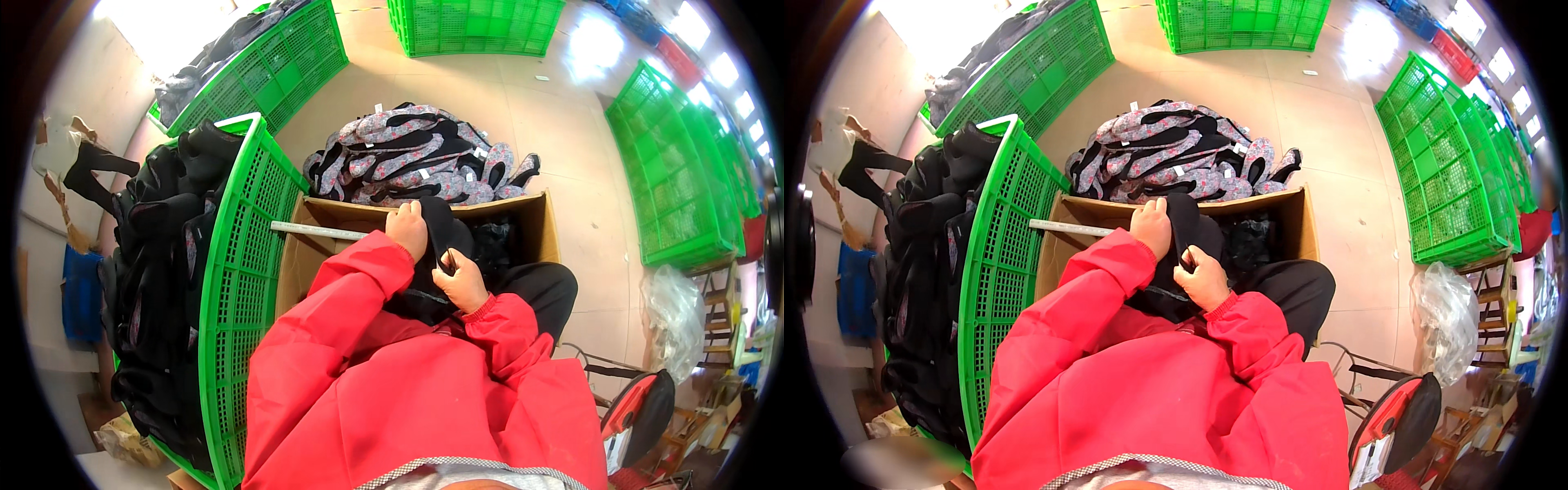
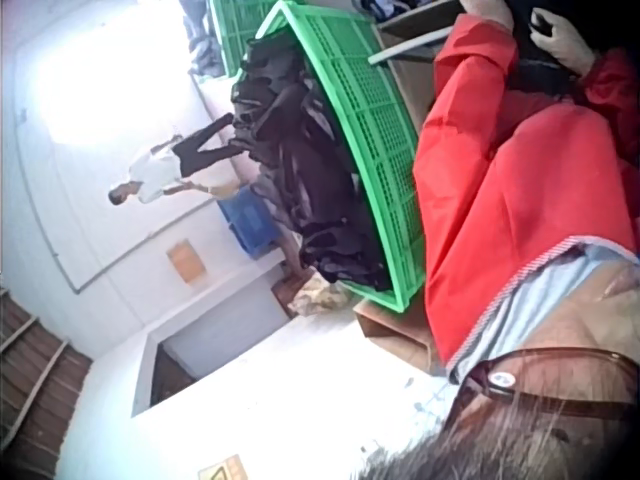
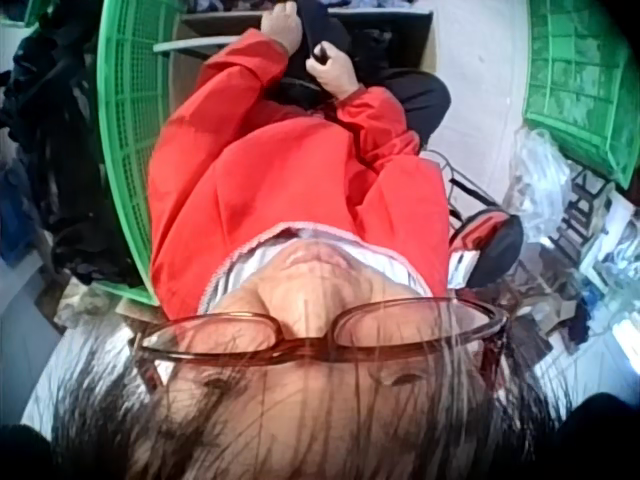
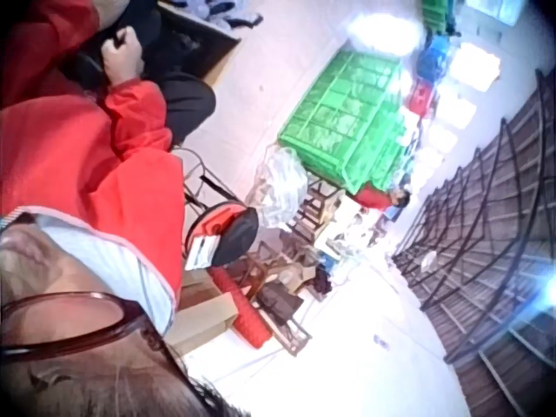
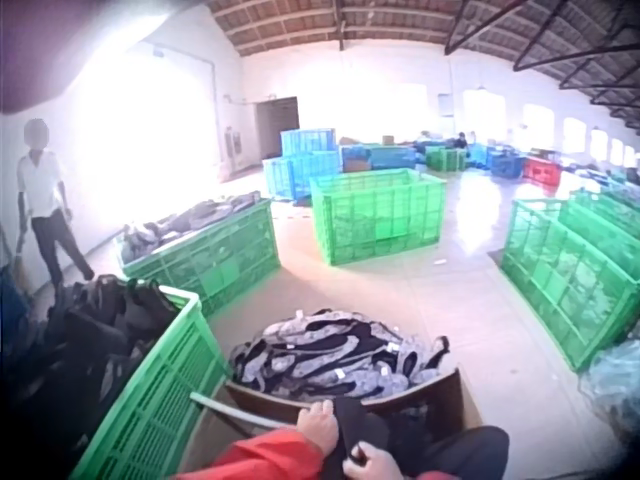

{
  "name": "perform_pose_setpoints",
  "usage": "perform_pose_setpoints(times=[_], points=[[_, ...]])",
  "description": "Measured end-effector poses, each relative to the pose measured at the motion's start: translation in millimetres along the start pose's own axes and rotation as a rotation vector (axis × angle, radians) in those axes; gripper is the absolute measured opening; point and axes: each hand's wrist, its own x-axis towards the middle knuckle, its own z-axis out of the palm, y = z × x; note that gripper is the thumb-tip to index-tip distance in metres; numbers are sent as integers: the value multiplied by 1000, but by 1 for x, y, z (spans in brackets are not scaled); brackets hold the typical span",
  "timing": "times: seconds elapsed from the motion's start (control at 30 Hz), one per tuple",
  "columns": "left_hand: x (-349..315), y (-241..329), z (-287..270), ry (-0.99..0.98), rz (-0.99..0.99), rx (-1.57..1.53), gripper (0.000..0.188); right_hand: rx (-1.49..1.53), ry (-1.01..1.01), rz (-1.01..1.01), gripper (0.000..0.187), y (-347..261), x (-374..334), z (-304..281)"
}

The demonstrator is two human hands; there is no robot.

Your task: The person sits on the floor and uses small scissors to trim loose threads and tags from the edges of black slippers. They handle each slipper individually, picking it from a cardboard box, trimming it, and placing it into a green plastic crate.

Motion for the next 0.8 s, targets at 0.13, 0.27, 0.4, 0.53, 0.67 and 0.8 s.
perform_pose_setpoints(times=[0.13, 0.27, 0.4, 0.53, 0.67, 0.8], points=[[13, 2, 3, -179, -10, 2, 19, 59, 32, -8, 20, 1, 1, 3], [15, 0, 1, -286, -35, -108, 22, 124, 35, 27, 19, -3, -2, 0], [3, -6, 13, -164, -74, -150, 22, 109, 61, 42, 19, -4, -6, 0], [-11, 7, 6, -119, -97, -46, 19, 236, 106, 115, 21, 0, -17, 0], [-29, 19, -33, -135, -33, -81, 16, 297, 201, 162, 22, 17, -21, 1], [-53, 10, -44, 97, 94, -269, 19, 453, 225, 156, 23, 27, -20, 0]])
